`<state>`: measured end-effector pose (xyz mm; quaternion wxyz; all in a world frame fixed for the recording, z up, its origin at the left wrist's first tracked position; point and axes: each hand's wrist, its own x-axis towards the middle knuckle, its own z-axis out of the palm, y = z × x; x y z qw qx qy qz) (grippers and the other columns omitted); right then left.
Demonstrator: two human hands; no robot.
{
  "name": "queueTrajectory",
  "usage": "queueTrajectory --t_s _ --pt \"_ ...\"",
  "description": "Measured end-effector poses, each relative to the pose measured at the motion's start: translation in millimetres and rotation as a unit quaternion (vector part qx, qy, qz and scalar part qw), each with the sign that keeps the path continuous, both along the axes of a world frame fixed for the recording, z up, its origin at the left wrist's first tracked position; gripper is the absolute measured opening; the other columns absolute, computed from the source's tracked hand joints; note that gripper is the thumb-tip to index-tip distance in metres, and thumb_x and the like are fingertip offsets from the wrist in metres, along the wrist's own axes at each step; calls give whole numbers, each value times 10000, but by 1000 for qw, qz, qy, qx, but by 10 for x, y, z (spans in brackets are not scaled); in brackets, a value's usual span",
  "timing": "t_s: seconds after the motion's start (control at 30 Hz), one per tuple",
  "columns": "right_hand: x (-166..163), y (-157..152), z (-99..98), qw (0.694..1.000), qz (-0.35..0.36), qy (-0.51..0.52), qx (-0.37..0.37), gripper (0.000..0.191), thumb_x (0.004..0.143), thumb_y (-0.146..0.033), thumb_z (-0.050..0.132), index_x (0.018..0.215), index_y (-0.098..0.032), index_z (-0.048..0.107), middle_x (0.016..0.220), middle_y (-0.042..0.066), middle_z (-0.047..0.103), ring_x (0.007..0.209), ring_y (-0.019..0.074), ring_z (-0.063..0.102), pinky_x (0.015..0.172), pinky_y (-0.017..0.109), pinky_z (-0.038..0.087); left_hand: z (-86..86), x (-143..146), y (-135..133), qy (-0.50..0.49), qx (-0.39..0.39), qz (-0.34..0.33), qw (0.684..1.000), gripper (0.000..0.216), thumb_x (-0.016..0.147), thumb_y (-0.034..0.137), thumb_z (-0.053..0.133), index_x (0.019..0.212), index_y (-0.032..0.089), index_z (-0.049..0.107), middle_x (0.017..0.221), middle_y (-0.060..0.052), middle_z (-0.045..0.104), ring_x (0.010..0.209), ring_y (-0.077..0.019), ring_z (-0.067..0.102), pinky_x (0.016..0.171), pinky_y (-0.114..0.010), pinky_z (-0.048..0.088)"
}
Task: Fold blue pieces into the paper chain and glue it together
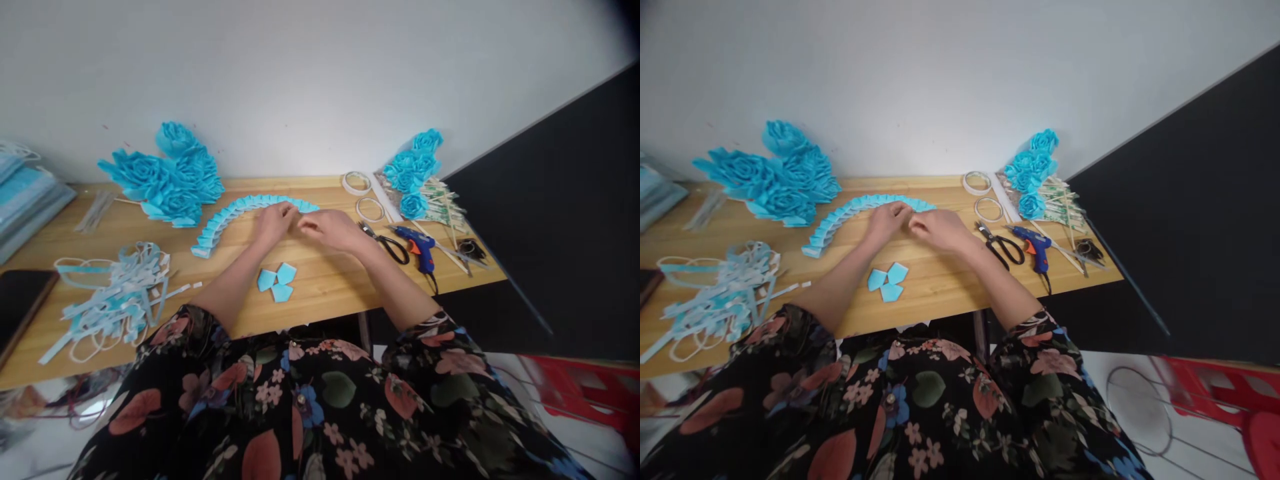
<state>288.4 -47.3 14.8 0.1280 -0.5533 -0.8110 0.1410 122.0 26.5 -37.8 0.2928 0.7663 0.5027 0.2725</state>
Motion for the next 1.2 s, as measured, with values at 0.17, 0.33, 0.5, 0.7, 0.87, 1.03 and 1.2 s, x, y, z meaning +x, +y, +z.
queueTrajectory --t_s 0.17,0.33,0.5,0.7,0.87,1.03,1.2 --pt "-283 -309 -49 987 132 27 -92 175 900 -274 634 1058 -223 691 1067 43 699 921 174 613 735 262 377 13 12 -33 15 17 9 1000 331 941 378 472 715 178 608 734 -18 644 685 -150 502 616 -279 278" --pt "-411 -375 -223 990 115 43 -71 133 853 -288 716 942 -194 684 914 47 642 903 186 559 767 279 367 42 8 -90 33 18 14 999 333 941 387 474 691 187 567 698 -10 606 651 -147 463 603 -286 250" --pt "-381 -456 -301 985 79 132 -82 126 833 -261 722 786 -183 634 822 15 627 828 159 543 786 284 380 19 2 -95 57 22 -6 998 324 946 385 461 727 196 607 740 -18 645 688 -162 510 615 -286 263" --pt "-94 -617 -399 925 -97 349 -118 210 807 -386 679 836 -200 585 767 -23 619 666 118 533 657 260 423 63 -1 -117 113 27 -10 993 335 953 401 426 800 213 658 853 -52 722 756 -194 587 622 -293 298" --pt "148 -613 -593 865 -239 441 -12 263 753 -431 667 898 -224 598 801 2 655 703 158 599 685 305 507 61 18 -141 163 54 -29 985 347 947 402 403 865 238 698 935 -70 756 856 -234 650 655 -296 364" --pt "206 -582 -691 858 -288 420 61 325 766 -397 632 1026 -206 667 998 66 738 825 188 669 781 340 549 42 32 -127 198 70 -28 977 362 945 414 391 880 247 706 957 -73 766 867 -243 670 670 -303 399" --pt "189 -605 -656 882 -271 375 95 332 835 -354 570 1100 -207 704 1117 82 747 943 199 696 829 332 549 54 6 -122 202 80 -45 975 374 952 421 375 922 254 708 1018 -77 763 919 -254 672 680 -307 406"
